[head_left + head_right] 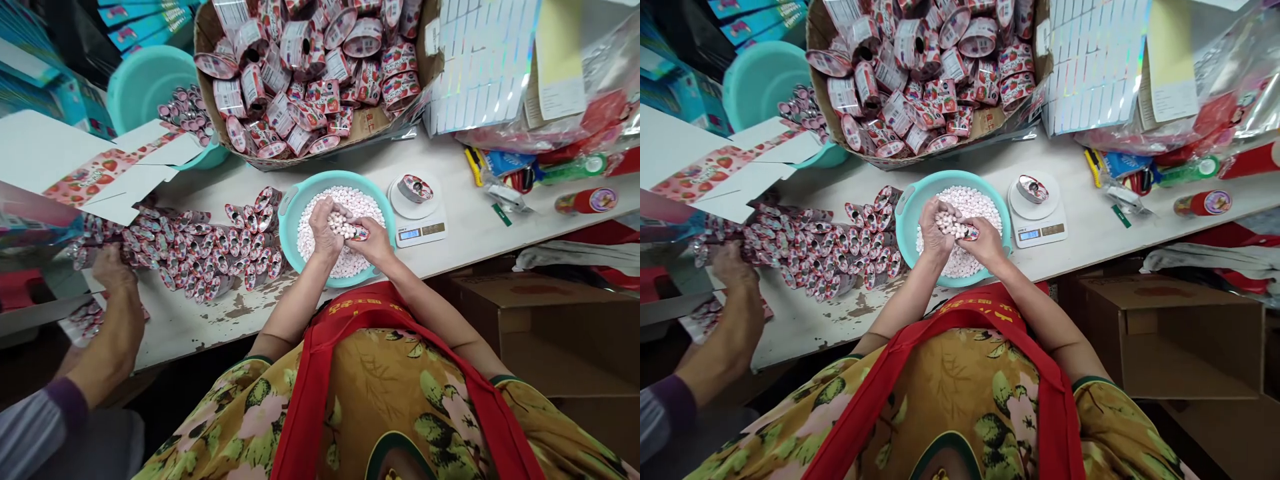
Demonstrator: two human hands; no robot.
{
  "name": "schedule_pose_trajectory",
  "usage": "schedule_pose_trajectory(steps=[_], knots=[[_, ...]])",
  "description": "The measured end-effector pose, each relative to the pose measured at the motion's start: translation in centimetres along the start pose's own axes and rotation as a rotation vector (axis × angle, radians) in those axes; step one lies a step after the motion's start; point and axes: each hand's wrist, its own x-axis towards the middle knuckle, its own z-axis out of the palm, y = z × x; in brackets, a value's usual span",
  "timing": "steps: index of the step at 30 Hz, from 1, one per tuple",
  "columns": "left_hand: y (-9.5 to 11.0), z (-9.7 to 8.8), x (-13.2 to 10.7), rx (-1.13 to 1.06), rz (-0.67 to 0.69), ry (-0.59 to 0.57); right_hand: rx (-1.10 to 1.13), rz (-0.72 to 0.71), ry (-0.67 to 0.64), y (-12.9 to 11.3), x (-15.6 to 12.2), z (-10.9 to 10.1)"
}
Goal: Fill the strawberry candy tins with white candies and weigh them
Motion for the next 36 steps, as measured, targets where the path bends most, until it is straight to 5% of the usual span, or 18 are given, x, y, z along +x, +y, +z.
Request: schedule_pose_trajectory(steps=[13,36], knots=[[-1.3,0.7,1.8,0.15,0.046,0.051,-0.224,0.001,0.043,-0.7,0.6,0.2],[-0.5,2.2,1.8,0.206,0.0,0.04,-0.178,-0.011,0.045,-1.5,1.3,-0.7]])
